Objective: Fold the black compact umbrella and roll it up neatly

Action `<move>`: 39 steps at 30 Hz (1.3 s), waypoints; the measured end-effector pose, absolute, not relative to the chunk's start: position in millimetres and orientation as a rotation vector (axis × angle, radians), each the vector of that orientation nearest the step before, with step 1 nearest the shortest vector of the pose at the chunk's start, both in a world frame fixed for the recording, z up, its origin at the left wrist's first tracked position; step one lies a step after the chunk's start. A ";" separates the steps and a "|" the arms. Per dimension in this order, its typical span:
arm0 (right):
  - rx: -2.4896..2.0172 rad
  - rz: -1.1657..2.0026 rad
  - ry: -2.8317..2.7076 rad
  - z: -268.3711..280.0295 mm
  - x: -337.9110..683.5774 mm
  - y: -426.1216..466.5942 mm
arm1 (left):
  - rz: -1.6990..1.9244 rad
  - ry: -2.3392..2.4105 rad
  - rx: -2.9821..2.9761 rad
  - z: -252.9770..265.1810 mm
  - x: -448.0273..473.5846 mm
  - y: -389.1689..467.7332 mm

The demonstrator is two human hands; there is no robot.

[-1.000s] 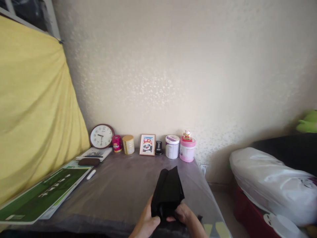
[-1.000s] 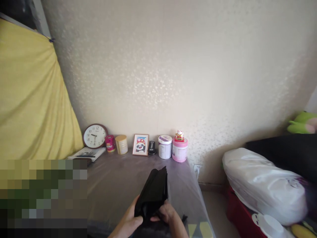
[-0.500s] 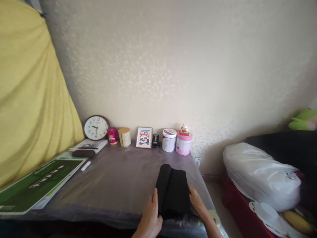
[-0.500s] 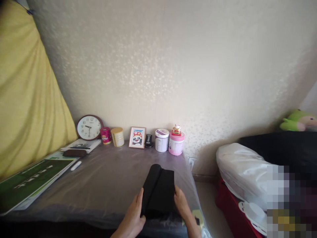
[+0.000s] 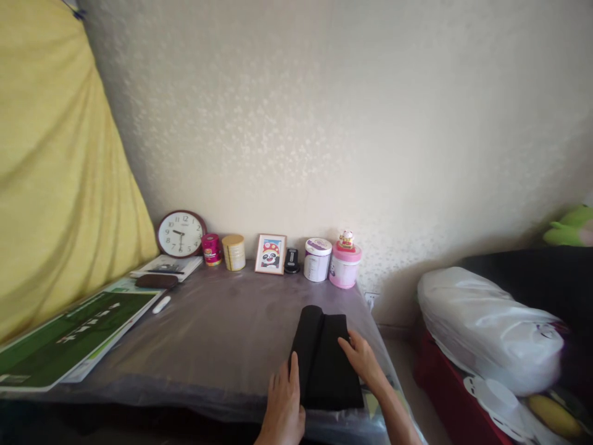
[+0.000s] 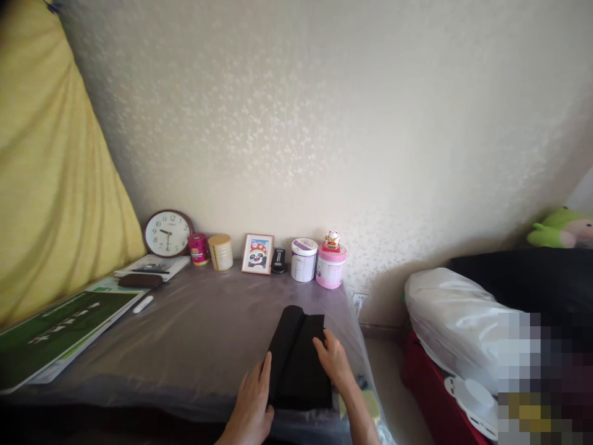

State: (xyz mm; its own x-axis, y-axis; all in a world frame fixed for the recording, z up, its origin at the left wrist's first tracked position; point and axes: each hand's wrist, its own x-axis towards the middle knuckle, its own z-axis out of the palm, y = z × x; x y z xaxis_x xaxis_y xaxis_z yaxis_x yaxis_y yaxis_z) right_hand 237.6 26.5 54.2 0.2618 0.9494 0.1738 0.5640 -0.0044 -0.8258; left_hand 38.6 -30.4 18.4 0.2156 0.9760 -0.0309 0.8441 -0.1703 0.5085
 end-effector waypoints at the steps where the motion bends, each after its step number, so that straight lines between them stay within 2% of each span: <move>1: -1.633 0.621 -1.420 58.0 232.9 28.3 | 0.435 1.681 2.070 19.3 38.7 -30.6; 6: -1.316 1.023 -1.313 73.3 195.3 43.6 | 0.410 1.687 2.088 23.2 39.8 -30.6; 9: -1.217 1.145 -1.256 67.6 172.6 59.0 | 0.412 1.695 2.098 22.1 40.4 -28.9; 18: -1.602 0.809 -1.493 33.1 154.4 87.7 | 0.435 1.653 2.144 1.3 36.6 -20.1; 23: -1.707 0.758 -1.633 32.3 150.8 91.3 | 0.401 1.609 2.113 -0.9 18.1 -20.0; 28: -1.578 0.892 -1.744 35.3 144.6 88.0 | 0.591 1.695 2.187 13.9 11.0 -22.5; 32: -1.442 0.846 -1.880 41.8 142.7 80.2 | 0.487 1.474 2.338 24.8 22.4 -17.7; 39: -1.423 0.694 -2.061 47.9 141.8 64.1 | 0.406 1.421 2.422 -9.7 25.2 -5.7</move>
State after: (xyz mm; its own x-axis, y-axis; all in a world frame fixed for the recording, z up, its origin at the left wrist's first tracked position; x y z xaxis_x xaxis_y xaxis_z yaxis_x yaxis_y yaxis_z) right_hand 141.8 64.1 47.9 -0.2995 0.9440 0.1384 0.6682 0.3111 -0.6759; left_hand 25.2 -5.7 -9.7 0.4698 0.8783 0.0884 0.7926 -0.4638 0.3957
